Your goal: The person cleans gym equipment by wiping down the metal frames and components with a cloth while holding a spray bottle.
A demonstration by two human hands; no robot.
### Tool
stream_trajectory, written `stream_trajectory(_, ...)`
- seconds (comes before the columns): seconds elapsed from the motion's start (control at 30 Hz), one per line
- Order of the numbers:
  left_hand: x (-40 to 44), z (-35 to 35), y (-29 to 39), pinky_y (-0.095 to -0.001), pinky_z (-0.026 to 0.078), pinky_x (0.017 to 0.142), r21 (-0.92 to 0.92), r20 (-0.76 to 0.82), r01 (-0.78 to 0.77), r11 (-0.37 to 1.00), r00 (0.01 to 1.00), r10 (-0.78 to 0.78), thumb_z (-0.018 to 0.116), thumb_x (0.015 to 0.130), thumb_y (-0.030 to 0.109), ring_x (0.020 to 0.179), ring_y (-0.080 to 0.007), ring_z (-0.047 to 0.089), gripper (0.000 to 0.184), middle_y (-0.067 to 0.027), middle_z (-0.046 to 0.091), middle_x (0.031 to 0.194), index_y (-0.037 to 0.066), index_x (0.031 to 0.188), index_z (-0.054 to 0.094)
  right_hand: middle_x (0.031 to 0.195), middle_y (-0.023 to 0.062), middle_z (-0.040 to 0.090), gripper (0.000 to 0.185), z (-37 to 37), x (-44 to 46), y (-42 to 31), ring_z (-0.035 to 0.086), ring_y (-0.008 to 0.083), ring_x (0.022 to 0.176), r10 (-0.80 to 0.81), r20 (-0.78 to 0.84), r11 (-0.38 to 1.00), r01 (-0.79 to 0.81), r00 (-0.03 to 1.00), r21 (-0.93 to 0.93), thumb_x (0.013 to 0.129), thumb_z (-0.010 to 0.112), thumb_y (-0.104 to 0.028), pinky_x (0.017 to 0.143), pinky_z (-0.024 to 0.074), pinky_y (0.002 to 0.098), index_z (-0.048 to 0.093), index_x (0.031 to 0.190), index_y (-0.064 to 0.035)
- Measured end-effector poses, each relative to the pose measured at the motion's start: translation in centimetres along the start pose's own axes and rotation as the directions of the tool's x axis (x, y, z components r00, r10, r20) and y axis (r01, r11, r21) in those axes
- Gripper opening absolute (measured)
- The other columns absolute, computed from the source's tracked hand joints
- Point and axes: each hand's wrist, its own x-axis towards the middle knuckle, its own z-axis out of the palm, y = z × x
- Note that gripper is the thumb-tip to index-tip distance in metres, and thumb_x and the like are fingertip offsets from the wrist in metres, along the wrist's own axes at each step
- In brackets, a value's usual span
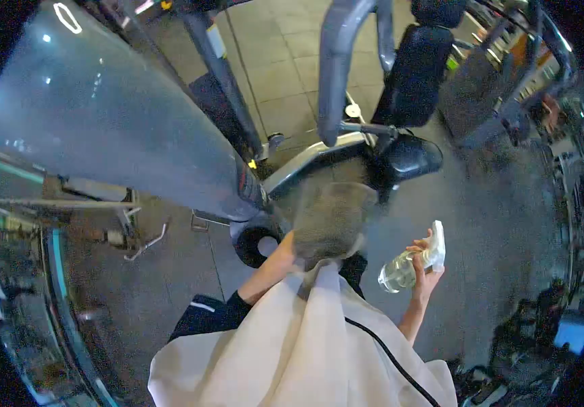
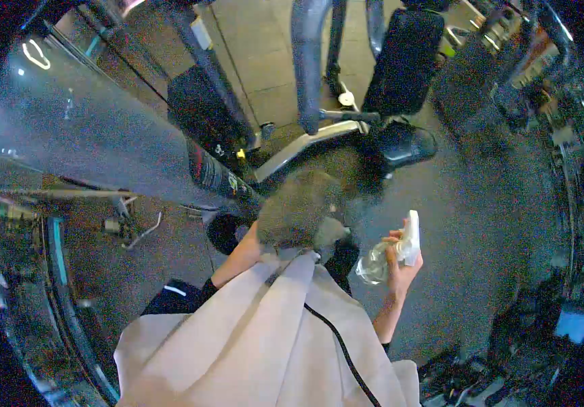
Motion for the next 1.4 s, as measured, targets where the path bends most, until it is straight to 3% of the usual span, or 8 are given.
stream_trajectory(0.23,2.2,-1.3,-4.5,-0.0268,0.044,0.079,0.228,-0.411,0.052,0.972,0.91,0.048,0.059,0.082,0.013,0.094,-0.0161,0.053,0.024,-0.0063,0.057,0.099,0.007,0.105,0.058,0.099,0.0111,0.062,0.054,7.2,9.5,0.6,0.06,0.0162,0.088,-0.018,0.402,0.997,-0.014,0.915,0.078,0.069,0.07,-0.01,0.076,0.0484,0.0294,0.051,0.116,0.0048)
stream_trajectory(0.27,2.6,-1.9,-6.2,-0.0284,0.045,0.078,0.663,-0.385,0.015,0.749,0.864,0.323,0.06,0.08,0.011,0.086,-0.0186,0.055,0.028,-0.0057,0.058,0.092,0.006,0.107,0.055,0.099,0.0105,0.062,0.055,8.0,10.9,1.3,0.06,0.0158,0.089,-0.068,0.466,0.996,0.03,0.882,0.089,0.067,0.068,-0.008,0.077,0.048,0.0285,0.05,0.117,0.0048)
stream_trajectory(0.4,3.4,-1.3,-1.1,-0.0225,0.045,0.071,-0.04,-0.689,-0.05,0.998,0.725,0.008,0.051,0.087,0.008,0.081,-0.0117,0.055,0.029,-0.0015,0.055,0.089,0.005,0.116,0.049,0.1,0.0103,0.062,0.061,12.9,16.0,1.2,0.059,0.0159,0.09,-0.099,0.711,0.989,-0.009,0.696,0.147,0.064,0.073,-0.011,0.08,0.0471,0.0294,0.05,0.119,0.0042)
stream_trajectory(0.63,9.9,-4.0,-0.7,-0.0256,0.045,0.073,-0.177,-0.902,-0.554,0.814,0.422,0.09,0.057,0.088,0.02,0.082,-0.0115,0.054,0.044,-0.0018,0.054,0.089,0.007,0.126,0.039,0.104,0.0138,0.062,0.069,20.9,22.7,0.4,0.061,0.0193,0.092,-0.219,0.875,0.962,-0.053,0.432,0.267,0.063,0.079,-0.018,0.084,0.0477,0.0326,0.051,0.122,0.0025)
stream_trajectory(0.87,14.7,-11.9,1.3,-0.0268,0.047,0.079,0.33,-0.902,-0.357,0.874,0.155,0.404,0.056,0.089,0.018,0.087,-0.0134,0.055,0.042,-0.0044,0.056,0.096,0.006,0.126,0.04,0.101,0.014,0.06,0.069,25.5,25.4,-1.1,0.059,0.02,0.091,-0.356,0.806,0.906,-0.036,0.473,0.422,0.068,0.073,-0.01,0.082,0.0474,0.0342,0.041,0.127,0.0068)
stream_trajectory(0.97,16.9,-15.7,1.8,-0.0295,0.048,0.082,-0.068,-0.926,-0.854,0.515,0.246,0.287,0.049,0.093,0.021,0.09,-0.0168,0.058,0.04,-0.008,0.059,0.1,0.002,0.127,0.041,0.098,0.0097,0.062,0.071,27.0,26.1,-1.5,0.058,0.0156,0.089,-0.328,0.78,0.903,-0.066,0.533,0.425,0.064,0.078,-0.015,0.083,0.0454,0.0298,0.048,0.125,0.0021)
stream_trajectory(1.3,21.8,-23.9,0.9,-0.0371,0.053,0.071,-0.123,-0.91,-0.902,0.414,0.269,0.315,0.042,0.093,0.041,0.082,-0.0256,0.063,0.052,-0.0172,0.063,0.094,0.0,0.126,0.042,0.109,0.0156,0.057,0.079,27.7,26.9,-3.6,0.061,0.0219,0.091,-0.361,0.812,0.93,0.243,0.459,0.276,0.064,0.079,-0.021,0.08,0.0492,0.0334,0.042,0.129,0.0057)
stream_trajectory(1.4,23.1,-27.1,1.0,-0.027,0.05,0.074,0.018,-0.872,-0.756,0.654,0.309,0.381,0.048,0.093,0.015,0.083,-0.0148,0.059,0.034,-0.0066,0.06,0.095,0.002,0.124,0.045,0.11,0.0146,0.052,0.082,30.7,27.2,-3.5,0.061,0.0217,0.091,-0.406,0.809,0.914,0.206,0.425,0.35,0.066,0.079,-0.021,0.079,0.0499,0.0317,0.038,0.132,0.0051)
